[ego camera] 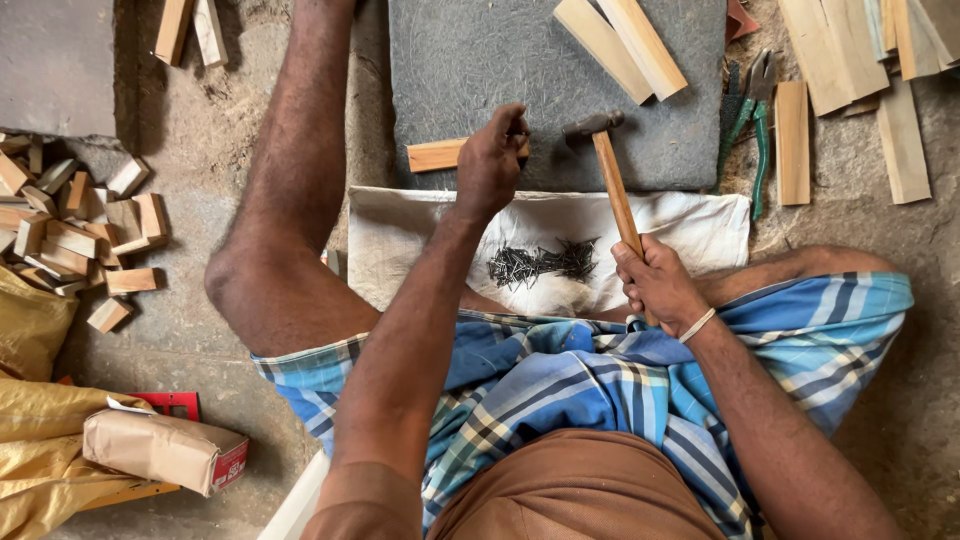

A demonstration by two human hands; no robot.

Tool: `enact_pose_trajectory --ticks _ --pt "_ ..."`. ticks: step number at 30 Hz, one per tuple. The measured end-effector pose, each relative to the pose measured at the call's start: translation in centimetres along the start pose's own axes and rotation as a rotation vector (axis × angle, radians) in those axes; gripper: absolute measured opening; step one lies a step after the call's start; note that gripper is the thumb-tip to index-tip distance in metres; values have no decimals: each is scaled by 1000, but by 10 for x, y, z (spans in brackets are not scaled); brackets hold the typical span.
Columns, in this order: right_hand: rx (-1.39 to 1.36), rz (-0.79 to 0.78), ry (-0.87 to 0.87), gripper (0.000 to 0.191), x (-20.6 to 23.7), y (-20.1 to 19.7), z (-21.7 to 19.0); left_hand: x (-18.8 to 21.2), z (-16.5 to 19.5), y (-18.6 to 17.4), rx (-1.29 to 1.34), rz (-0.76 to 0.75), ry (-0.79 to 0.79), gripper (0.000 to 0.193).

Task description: The person sits on the floor and repeatedly hammers nails into small wooden blocks. They pick up a block, place a nail, hammer it in, and then set the finished block aside. The process is repeated continuously with multiple blocks.

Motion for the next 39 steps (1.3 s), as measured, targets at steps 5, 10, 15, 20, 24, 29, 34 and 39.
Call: enact_pose_trajectory --ticks 5,10,15,20,24,29,34,39 --pt "90 39 -128 30 -3 1 -3 -4 -4 0 -74 -17 4 23" --pt "714 193 -579 29 15 4 -47 -1 2 -10 -66 24 129 29" --pt "942 212 -593 31 21 20 -68 1 -8 -4 -121 5 96 27" --pt "1192 136 -437 32 21 23 -69 5 -13 -4 -183 24 133 32" --pt "885 306 -775 36 44 11 -85 6 -14 -7 -101 -72 153 62" --pt "677 390 -813 34 36 7 -81 4 -13 -13 -43 -142 150 95" --pt "1126 177 -390 33 6 22 -57 3 -3 -16 -175 -158 151 57" --pt "910 64 -146 41 1 -8 -36 -22 39 -52 -380 -143 441 42"
Point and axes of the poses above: each hand's wrist, its own x-axis away from the middle knuckle, its own y-axis out of the palm, z = x × y, the point moved 7 cm from there along -x, towards the middle knuckle, and after that the axes turned 9 degrees about -y, right-handed, at the moved point
